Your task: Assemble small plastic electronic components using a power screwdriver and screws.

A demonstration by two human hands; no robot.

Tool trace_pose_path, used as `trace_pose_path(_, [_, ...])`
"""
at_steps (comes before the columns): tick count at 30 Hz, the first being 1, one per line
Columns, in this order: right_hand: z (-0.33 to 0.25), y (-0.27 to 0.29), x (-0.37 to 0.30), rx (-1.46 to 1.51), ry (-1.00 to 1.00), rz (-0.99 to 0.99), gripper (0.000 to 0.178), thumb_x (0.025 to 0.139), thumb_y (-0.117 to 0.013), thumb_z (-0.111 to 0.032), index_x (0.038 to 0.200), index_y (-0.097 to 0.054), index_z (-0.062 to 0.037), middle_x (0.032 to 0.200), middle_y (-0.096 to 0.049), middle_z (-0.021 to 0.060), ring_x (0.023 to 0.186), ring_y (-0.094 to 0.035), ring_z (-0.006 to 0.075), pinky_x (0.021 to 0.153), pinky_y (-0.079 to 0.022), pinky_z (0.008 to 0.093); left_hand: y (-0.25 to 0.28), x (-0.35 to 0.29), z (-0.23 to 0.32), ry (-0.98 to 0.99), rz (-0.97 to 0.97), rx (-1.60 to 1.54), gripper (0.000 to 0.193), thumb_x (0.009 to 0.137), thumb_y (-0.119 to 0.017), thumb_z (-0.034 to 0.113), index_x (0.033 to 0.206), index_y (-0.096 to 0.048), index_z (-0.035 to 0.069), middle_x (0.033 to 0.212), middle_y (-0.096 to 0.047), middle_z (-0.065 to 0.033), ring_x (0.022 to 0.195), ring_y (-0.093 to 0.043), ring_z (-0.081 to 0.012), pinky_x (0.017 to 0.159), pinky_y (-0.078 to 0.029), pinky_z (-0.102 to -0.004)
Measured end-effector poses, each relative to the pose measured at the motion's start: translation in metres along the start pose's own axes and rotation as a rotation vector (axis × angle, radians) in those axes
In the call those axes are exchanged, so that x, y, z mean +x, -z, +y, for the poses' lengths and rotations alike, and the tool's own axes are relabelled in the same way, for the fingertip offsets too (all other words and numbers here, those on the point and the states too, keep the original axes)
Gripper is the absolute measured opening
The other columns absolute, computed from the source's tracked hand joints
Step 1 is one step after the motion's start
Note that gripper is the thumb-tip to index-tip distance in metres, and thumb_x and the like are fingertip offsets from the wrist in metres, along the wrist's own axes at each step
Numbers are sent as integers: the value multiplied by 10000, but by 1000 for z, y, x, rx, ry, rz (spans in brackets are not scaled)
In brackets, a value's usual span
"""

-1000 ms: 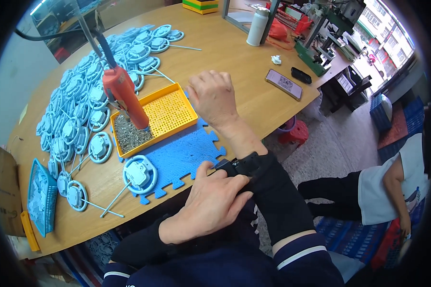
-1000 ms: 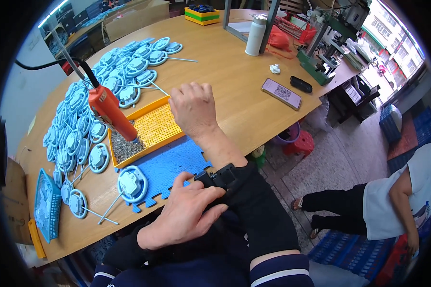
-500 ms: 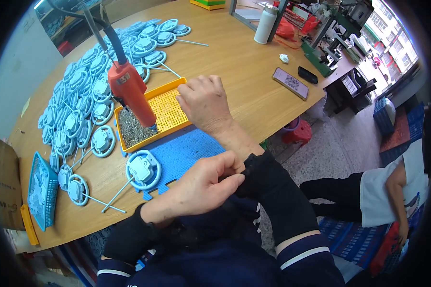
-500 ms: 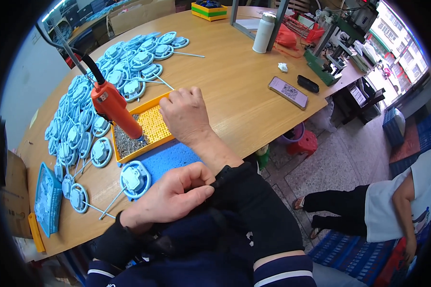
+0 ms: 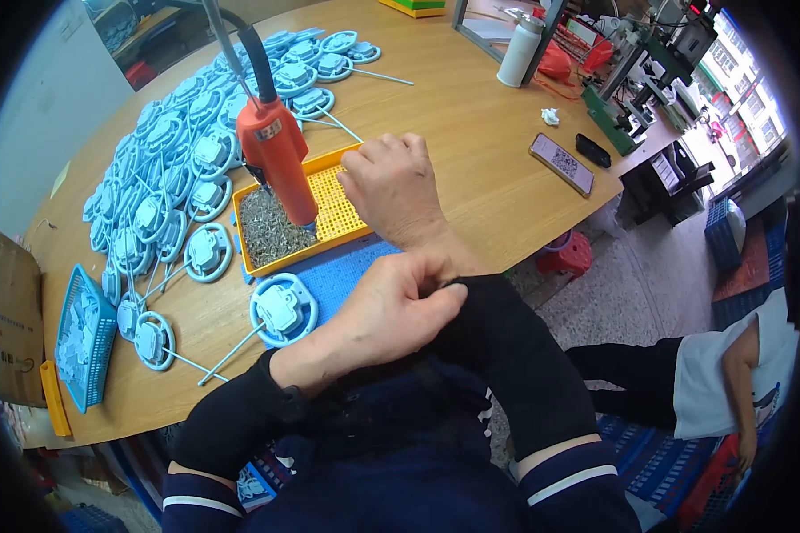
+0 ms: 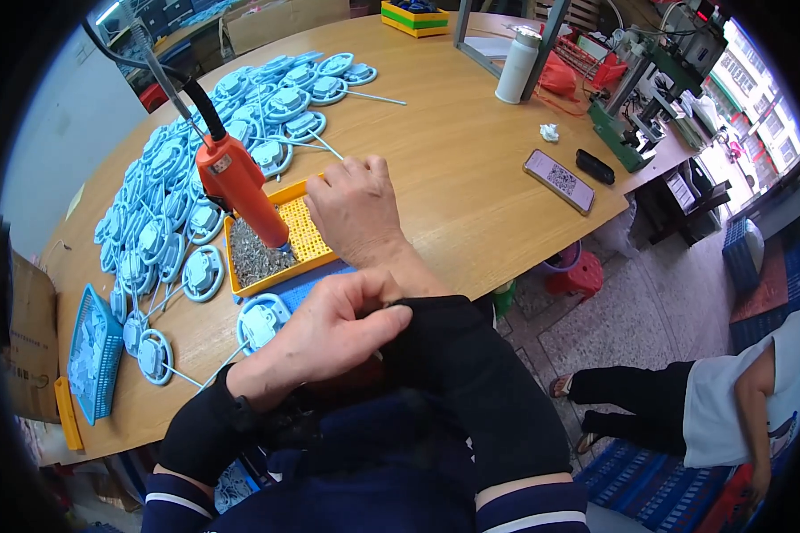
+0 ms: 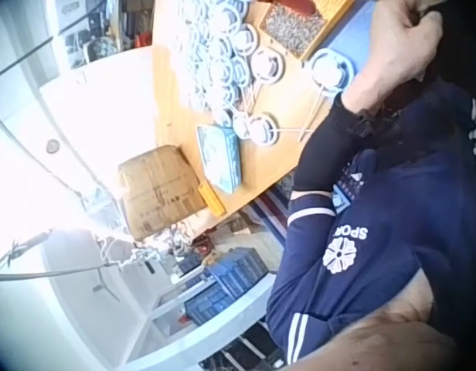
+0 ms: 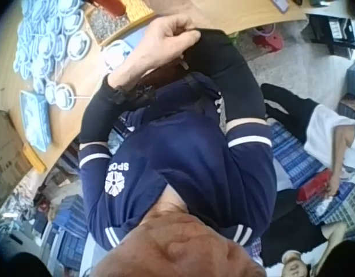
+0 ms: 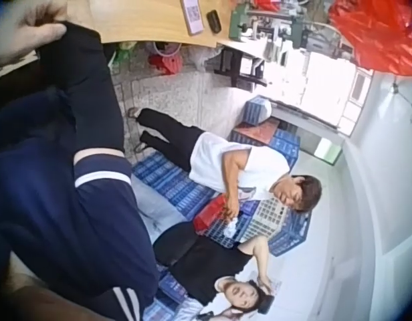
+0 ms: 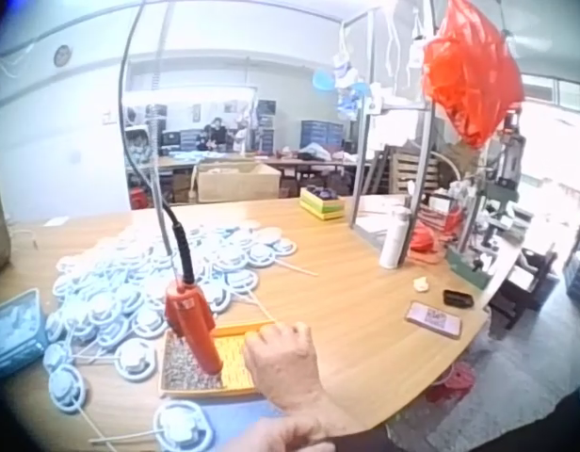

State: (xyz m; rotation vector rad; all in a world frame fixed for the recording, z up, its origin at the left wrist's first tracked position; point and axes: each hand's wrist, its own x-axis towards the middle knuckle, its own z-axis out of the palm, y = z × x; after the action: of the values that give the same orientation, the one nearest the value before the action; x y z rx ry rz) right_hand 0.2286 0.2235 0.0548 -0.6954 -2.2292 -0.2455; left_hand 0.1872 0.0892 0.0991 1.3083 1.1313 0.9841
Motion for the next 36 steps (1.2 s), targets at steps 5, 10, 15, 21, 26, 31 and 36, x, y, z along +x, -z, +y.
trace_pose_path(5, [9, 0, 5, -1, 2, 87, 139, 792, -688, -244, 784, -627, -120, 810, -603, 33, 880, -575, 213, 841, -381, 403, -14, -1, -18, -436, 331, 574, 104, 791, -668, 79, 788, -577, 30, 688, -592, -138, 642, -594, -317, 595, -438, -373])
trace_pose_path(10, [15, -4, -8, 5, -31, 73, 128, 799, -682, -230, 787, -625, -116, 810, -601, 38, 879, -575, 214, 838, -381, 400, -27, -9, -31, -486, 340, 670, 108, 747, -700, 91, 817, -619, 74, 804, -548, -71, 800, -526, -266, 706, -359, -368])
trace_pose_path(15, [14, 0, -14, 26, -56, 68, 133, 806, -678, -223, 787, -623, -104, 795, -602, 41, 873, -572, 211, 828, -380, 400, -32, -10, -37, -425, 286, 512, 96, 746, -691, 83, 816, -631, 58, 803, -504, -73, 825, -495, -267, 748, -358, -376])
trace_pose_path(21, [18, 7, -3, 105, -94, 121, 138, 805, -681, -222, 786, -623, -98, 777, -608, 48, 833, -573, 223, 815, -385, 396, -37, -9, -30, -390, 167, 277, 65, 749, -651, 70, 799, -624, 37, 833, -467, -94, 871, -453, -259, 777, -347, -362])
trace_pose_path(26, [23, 14, 5, 94, -142, 148, 143, 825, -653, -232, 790, -613, -99, 773, -612, 63, 795, -569, 236, 810, -388, 405, -40, -2, -27, -355, 216, 435, 97, 729, -632, 89, 702, -562, 27, 838, -481, -107, 866, -459, -283, 781, -343, -379])
trace_pose_path(31, [21, 17, 3, 38, -159, 136, 130, 829, -656, -222, 836, -614, -99, 751, -592, 73, 815, -575, 254, 817, -395, 416, -37, 2, -55, -237, 285, 128, 70, 732, -612, 39, 690, -556, 33, 814, -500, -100, 810, -489, -258, 714, -392, -360])
trace_pose_path(36, [23, 24, 6, 102, -186, 236, 127, 815, -659, -213, 847, -614, -98, 793, -595, 60, 847, -566, 238, 845, -389, 403, -40, -1, -46, -235, 346, 137, 85, 757, -601, 20, 692, -548, 35, 800, -504, -85, 805, -500, -231, 721, -397, -328])
